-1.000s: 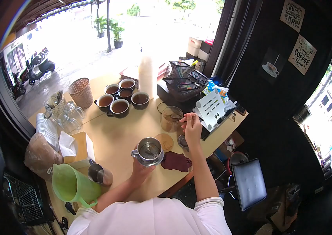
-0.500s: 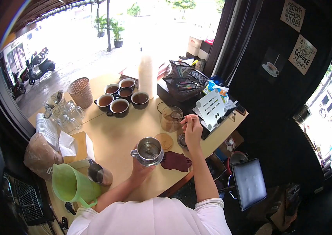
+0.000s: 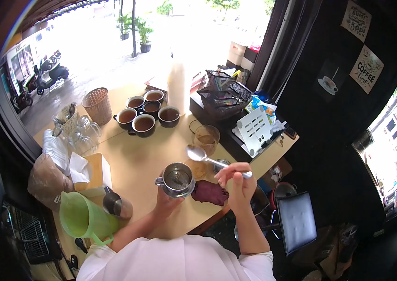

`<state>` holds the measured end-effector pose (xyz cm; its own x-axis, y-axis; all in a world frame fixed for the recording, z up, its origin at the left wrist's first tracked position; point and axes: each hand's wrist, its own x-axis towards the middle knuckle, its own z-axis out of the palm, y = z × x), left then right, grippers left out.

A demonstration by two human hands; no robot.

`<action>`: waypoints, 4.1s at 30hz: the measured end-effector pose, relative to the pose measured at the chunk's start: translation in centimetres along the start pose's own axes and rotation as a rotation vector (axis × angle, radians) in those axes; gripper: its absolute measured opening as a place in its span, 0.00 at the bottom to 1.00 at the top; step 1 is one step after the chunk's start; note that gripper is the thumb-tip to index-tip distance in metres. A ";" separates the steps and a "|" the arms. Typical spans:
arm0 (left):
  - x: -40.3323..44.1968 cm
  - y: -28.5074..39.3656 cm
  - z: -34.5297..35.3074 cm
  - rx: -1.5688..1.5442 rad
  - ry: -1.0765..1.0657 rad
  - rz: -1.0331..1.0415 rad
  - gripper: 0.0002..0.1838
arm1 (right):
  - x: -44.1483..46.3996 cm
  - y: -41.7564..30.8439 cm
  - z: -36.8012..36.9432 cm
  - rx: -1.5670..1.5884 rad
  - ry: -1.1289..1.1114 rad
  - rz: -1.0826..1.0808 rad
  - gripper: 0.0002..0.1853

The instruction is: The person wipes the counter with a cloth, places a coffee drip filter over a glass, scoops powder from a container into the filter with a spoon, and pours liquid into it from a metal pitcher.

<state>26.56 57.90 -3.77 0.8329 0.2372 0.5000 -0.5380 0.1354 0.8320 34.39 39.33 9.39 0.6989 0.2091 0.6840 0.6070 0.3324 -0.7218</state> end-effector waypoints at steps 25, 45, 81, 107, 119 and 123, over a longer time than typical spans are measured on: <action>-0.2 -0.7 -0.1 -0.049 0.024 -0.017 0.54 | -0.9 -1.0 2.0 0.332 0.122 0.388 0.21; 0.2 -0.3 0.0 -0.048 0.004 -0.028 0.54 | 5.5 10.7 -1.4 -0.240 0.096 0.355 0.15; 0.5 0.2 0.3 -0.009 0.027 -0.010 0.52 | 3.0 10.6 -2.6 -0.304 0.027 0.228 0.09; 0.0 0.1 0.4 0.116 0.038 0.023 0.56 | -4.0 -3.6 4.4 -0.007 0.080 0.142 0.14; 0.1 1.0 0.7 0.145 0.054 0.017 0.56 | -3.2 -3.6 5.5 -0.150 0.112 0.192 0.15; 0.3 1.4 0.8 0.149 0.042 0.026 0.56 | -3.5 -3.7 5.3 -0.105 0.145 0.208 0.14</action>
<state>26.12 57.41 -2.29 0.8111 0.2792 0.5139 -0.5315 -0.0148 0.8469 27.73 42.23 10.20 0.8550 0.1269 0.5029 0.4752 0.1970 -0.8575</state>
